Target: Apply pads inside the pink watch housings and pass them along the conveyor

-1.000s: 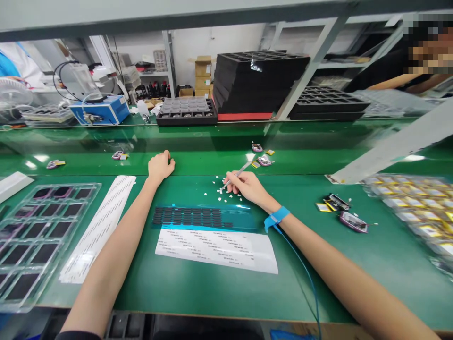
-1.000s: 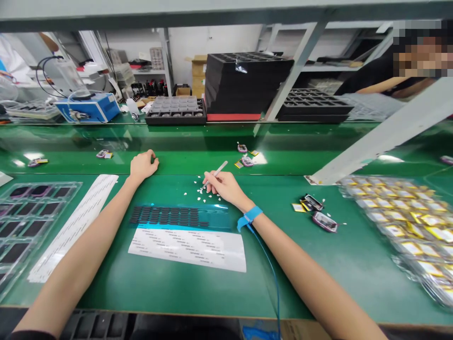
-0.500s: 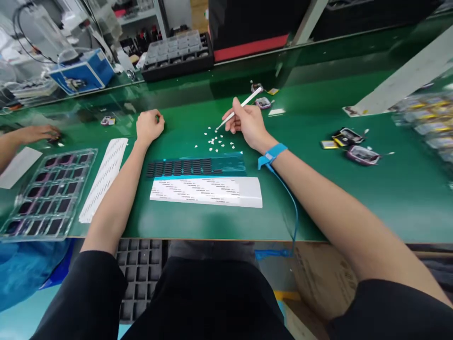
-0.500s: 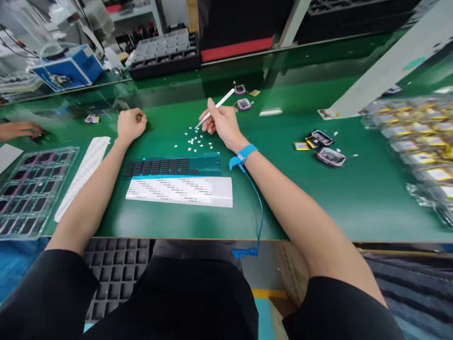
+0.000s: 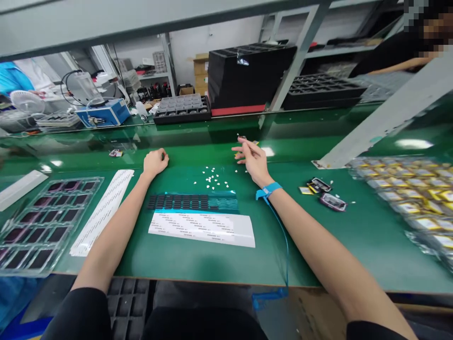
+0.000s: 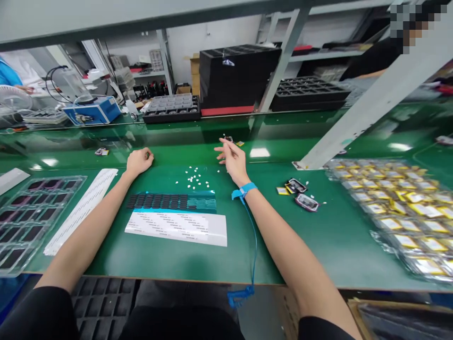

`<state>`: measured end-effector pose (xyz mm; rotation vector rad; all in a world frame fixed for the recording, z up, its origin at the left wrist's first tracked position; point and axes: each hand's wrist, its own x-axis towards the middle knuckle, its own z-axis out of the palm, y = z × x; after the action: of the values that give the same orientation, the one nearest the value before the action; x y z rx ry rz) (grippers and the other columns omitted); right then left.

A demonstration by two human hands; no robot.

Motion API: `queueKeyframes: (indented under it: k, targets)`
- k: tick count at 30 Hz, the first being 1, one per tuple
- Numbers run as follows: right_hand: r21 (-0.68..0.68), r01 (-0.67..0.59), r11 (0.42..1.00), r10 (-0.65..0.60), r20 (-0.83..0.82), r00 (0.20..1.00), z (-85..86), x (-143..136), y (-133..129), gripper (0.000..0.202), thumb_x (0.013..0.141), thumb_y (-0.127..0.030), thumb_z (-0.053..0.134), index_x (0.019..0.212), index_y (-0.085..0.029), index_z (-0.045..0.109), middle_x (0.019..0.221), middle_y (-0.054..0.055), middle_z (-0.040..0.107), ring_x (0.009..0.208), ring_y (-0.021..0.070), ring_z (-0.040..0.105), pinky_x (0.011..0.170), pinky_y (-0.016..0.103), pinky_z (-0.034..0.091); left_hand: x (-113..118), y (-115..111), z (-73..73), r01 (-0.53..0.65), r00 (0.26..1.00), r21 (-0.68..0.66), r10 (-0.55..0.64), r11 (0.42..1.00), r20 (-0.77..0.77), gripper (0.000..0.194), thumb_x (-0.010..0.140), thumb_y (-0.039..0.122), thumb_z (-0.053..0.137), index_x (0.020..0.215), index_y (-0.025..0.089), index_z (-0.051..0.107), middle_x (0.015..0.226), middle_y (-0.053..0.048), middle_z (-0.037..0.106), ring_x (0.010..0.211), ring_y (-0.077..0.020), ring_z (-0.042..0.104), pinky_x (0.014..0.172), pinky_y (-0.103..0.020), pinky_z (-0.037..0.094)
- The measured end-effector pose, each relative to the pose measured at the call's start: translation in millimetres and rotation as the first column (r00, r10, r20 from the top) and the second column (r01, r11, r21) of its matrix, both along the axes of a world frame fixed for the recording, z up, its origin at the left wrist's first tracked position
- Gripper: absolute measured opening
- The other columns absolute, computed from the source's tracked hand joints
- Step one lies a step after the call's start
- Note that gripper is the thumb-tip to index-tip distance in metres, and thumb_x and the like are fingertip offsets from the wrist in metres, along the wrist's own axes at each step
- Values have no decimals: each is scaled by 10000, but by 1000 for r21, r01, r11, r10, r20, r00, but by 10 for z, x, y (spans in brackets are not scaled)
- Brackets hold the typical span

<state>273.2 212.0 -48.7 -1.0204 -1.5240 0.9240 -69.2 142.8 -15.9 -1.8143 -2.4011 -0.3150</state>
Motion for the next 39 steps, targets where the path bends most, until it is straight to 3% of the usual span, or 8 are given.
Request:
queueKeyframes:
  k: [3,9,13,18,26,31,35,39]
  targets:
    - [41,193,980,-197,140,970,-10,148,111,718,937,-764,361,1279,-180,601,1153,140,730,937,227,707,752,334,582,-19,-7,-16,-8,999,-1,8,1000,36,292,941,320,484,1068,204,719,1013,-147,778,1018,-348,719,841,-392,528]
    - [153,347,925,-375,515,771,-25,94,218,482,754,-448,790,1120,-153,684,1058,190,735,1212,399,569,996,490,482,-33,-10,-30,-9,995,2,9,1000,99,292,951,320,490,1077,195,722,1037,-163,774,1027,-368,725,843,-415,539]
    - [159,344,925,-359,660,660,-20,33,235,292,892,-375,711,1089,-160,699,1007,129,737,1034,308,659,943,457,513,-38,-13,-38,-8,991,-2,8,1000,135,271,970,309,502,1078,194,723,1059,-160,767,1048,-360,721,867,-426,541]
    - [177,302,937,-331,724,605,20,56,197,329,974,-464,669,1099,-161,689,1031,72,716,944,215,687,913,432,549,-38,-25,-20,-14,980,-15,17,1000,201,287,1014,399,588,1119,153,694,1112,-104,729,1046,-256,701,949,-454,549]
    - [242,209,947,-316,601,734,122,78,57,269,937,-417,712,1015,-159,718,905,64,754,877,224,718,880,411,554,12,-130,74,-23,931,50,3,999,365,290,1001,369,651,1195,154,667,1198,-96,688,1066,-236,686,931,-447,585]
    - [290,118,950,-234,409,882,274,-62,-95,358,958,-521,662,893,-170,686,749,19,728,713,192,723,759,376,598,235,-246,354,-58,861,211,-58,976,505,282,1008,365,642,1179,142,667,1157,-89,701,1000,-216,699,894,-426,599]
    - [361,3,933,-96,239,966,486,-266,-391,417,893,-637,657,871,-222,690,802,83,785,770,281,777,698,413,642,671,-444,647,33,760,373,-266,927,593,174,1007,285,598,1063,155,700,1080,-89,743,1021,-230,713,964,-426,568]
    - [400,-172,900,110,173,979,600,-453,-873,368,890,-610,691,954,-248,720,907,73,807,827,283,793,756,423,676,1084,-856,600,256,537,465,-525,848,661,319,798,280,790,1103,252,703,1204,-81,754,1162,-279,701,941,-367,579]
